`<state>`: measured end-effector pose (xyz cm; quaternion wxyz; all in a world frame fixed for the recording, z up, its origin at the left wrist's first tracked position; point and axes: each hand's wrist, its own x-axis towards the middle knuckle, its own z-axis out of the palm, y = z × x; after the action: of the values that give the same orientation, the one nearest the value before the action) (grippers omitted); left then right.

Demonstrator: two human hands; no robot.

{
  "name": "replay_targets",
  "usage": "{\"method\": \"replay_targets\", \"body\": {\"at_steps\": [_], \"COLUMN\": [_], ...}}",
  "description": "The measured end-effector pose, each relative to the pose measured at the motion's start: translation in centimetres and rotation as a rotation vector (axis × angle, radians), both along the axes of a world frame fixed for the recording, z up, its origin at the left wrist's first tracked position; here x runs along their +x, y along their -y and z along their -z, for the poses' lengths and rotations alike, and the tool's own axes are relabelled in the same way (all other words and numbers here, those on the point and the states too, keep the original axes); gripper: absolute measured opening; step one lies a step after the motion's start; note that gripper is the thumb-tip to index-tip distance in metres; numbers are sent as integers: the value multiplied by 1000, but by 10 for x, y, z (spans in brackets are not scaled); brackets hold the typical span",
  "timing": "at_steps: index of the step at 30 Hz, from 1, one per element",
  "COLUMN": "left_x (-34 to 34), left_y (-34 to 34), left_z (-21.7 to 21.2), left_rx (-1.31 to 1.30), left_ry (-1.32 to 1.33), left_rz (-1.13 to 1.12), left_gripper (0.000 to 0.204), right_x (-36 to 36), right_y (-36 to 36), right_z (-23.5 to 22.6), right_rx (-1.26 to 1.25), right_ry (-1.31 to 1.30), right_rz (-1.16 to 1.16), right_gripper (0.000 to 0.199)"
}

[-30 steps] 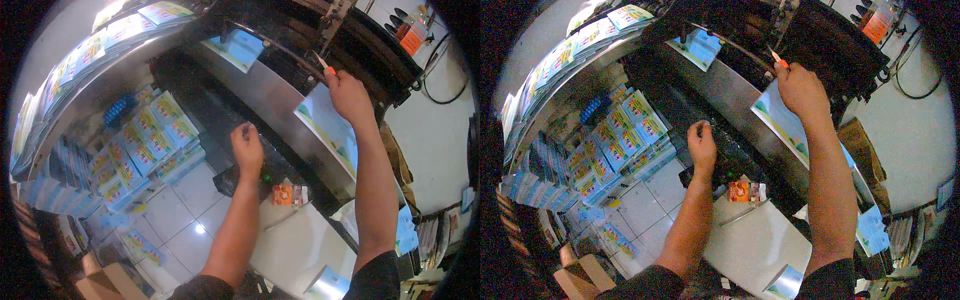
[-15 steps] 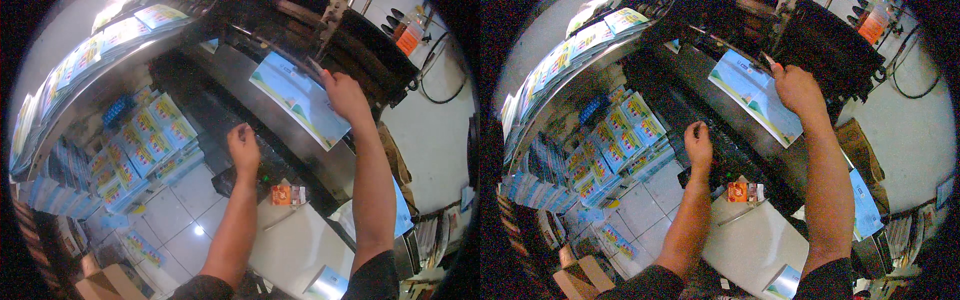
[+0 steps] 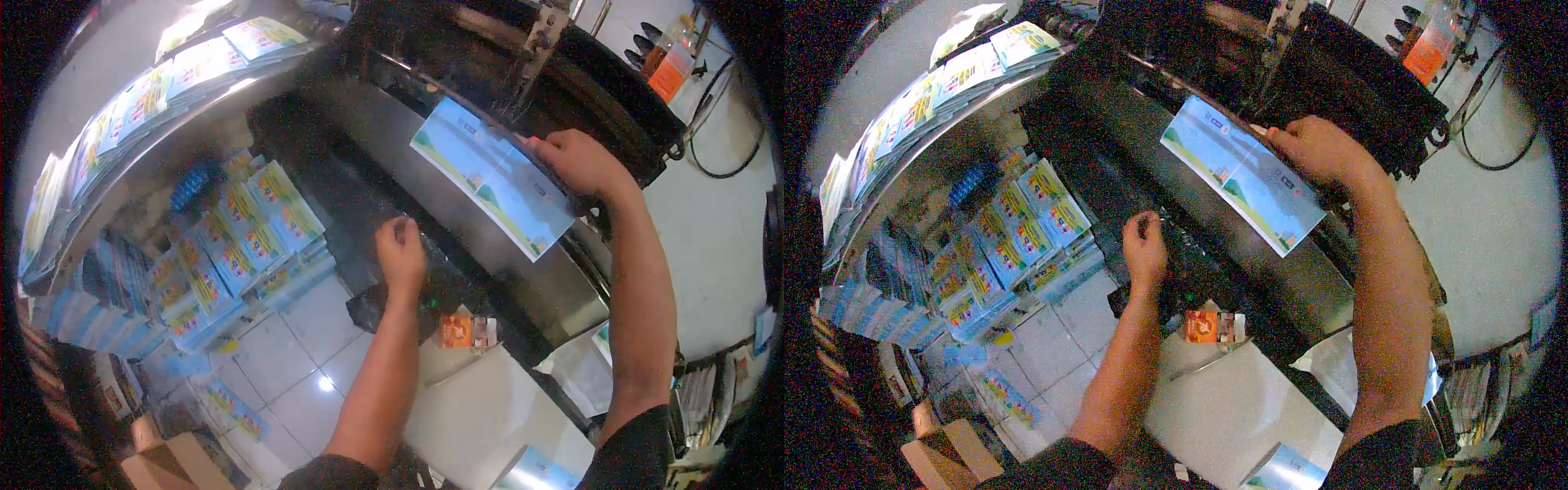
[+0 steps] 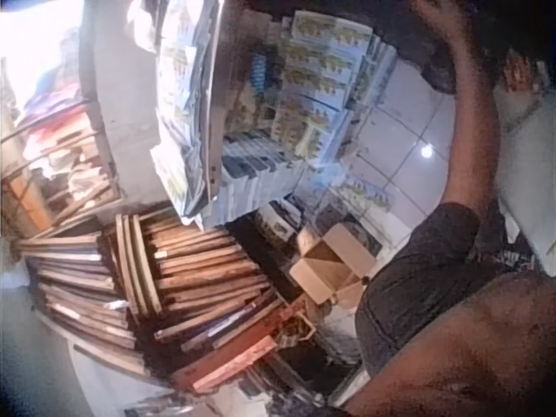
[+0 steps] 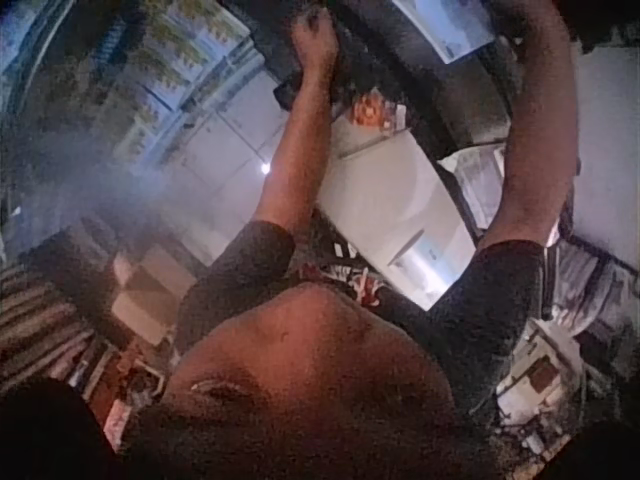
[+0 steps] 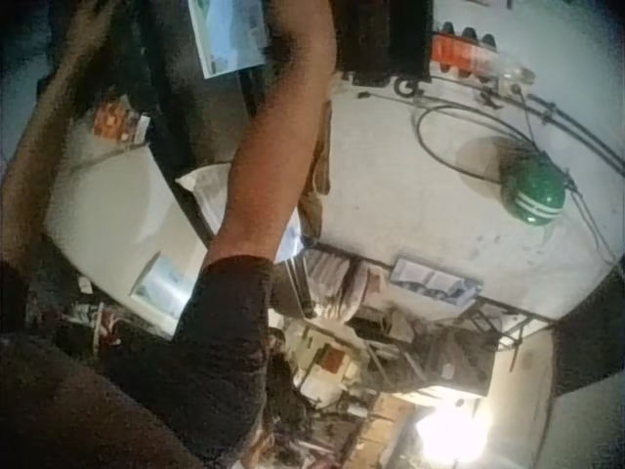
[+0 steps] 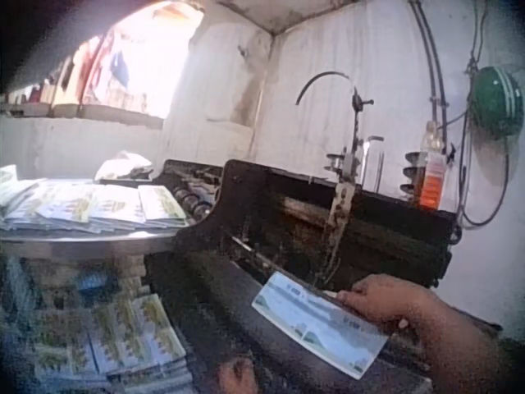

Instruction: The person handles and aligns paper booklets on a table, inserts them into a binding machine, and adjusts the machine mechanism with a hand tool.

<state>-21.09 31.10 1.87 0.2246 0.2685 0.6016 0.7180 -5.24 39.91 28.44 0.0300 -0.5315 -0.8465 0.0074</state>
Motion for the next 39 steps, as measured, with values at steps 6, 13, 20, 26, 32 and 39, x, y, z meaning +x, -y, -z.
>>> {"method": "replay_targets", "body": {"at_steps": [6, 13, 20, 26, 32, 39], "left_x": [3, 13, 0, 6, -3, -4], "left_y": [8, 7, -78, -88, -99, -85], "left_z": [1, -30, -117, -128, -121, -119], "left_rx": [-37, 14, 157, 9, 122, 19], "left_ry": [-89, 3, -68, -544, -697, -565], "left_rz": [46, 212, 479, 338, 175, 214], "left_gripper": [24, 32, 39, 32, 27, 24], "right_x": [3, 19, 18, 27, 28, 31], "right_y": [-11, -29, -29, -31, -25, -26], "right_z": [6, 24, 19, 23, 17, 15], "right_rx": [-237, -362, -301, -144, -116, -202], "right_ry": [-34, -262, -182, -150, -282, -329], "right_rz": [-66, -114, -67, -116, -34, -61], "right_gripper": [49, 46, 54, 54, 47, 38]}}
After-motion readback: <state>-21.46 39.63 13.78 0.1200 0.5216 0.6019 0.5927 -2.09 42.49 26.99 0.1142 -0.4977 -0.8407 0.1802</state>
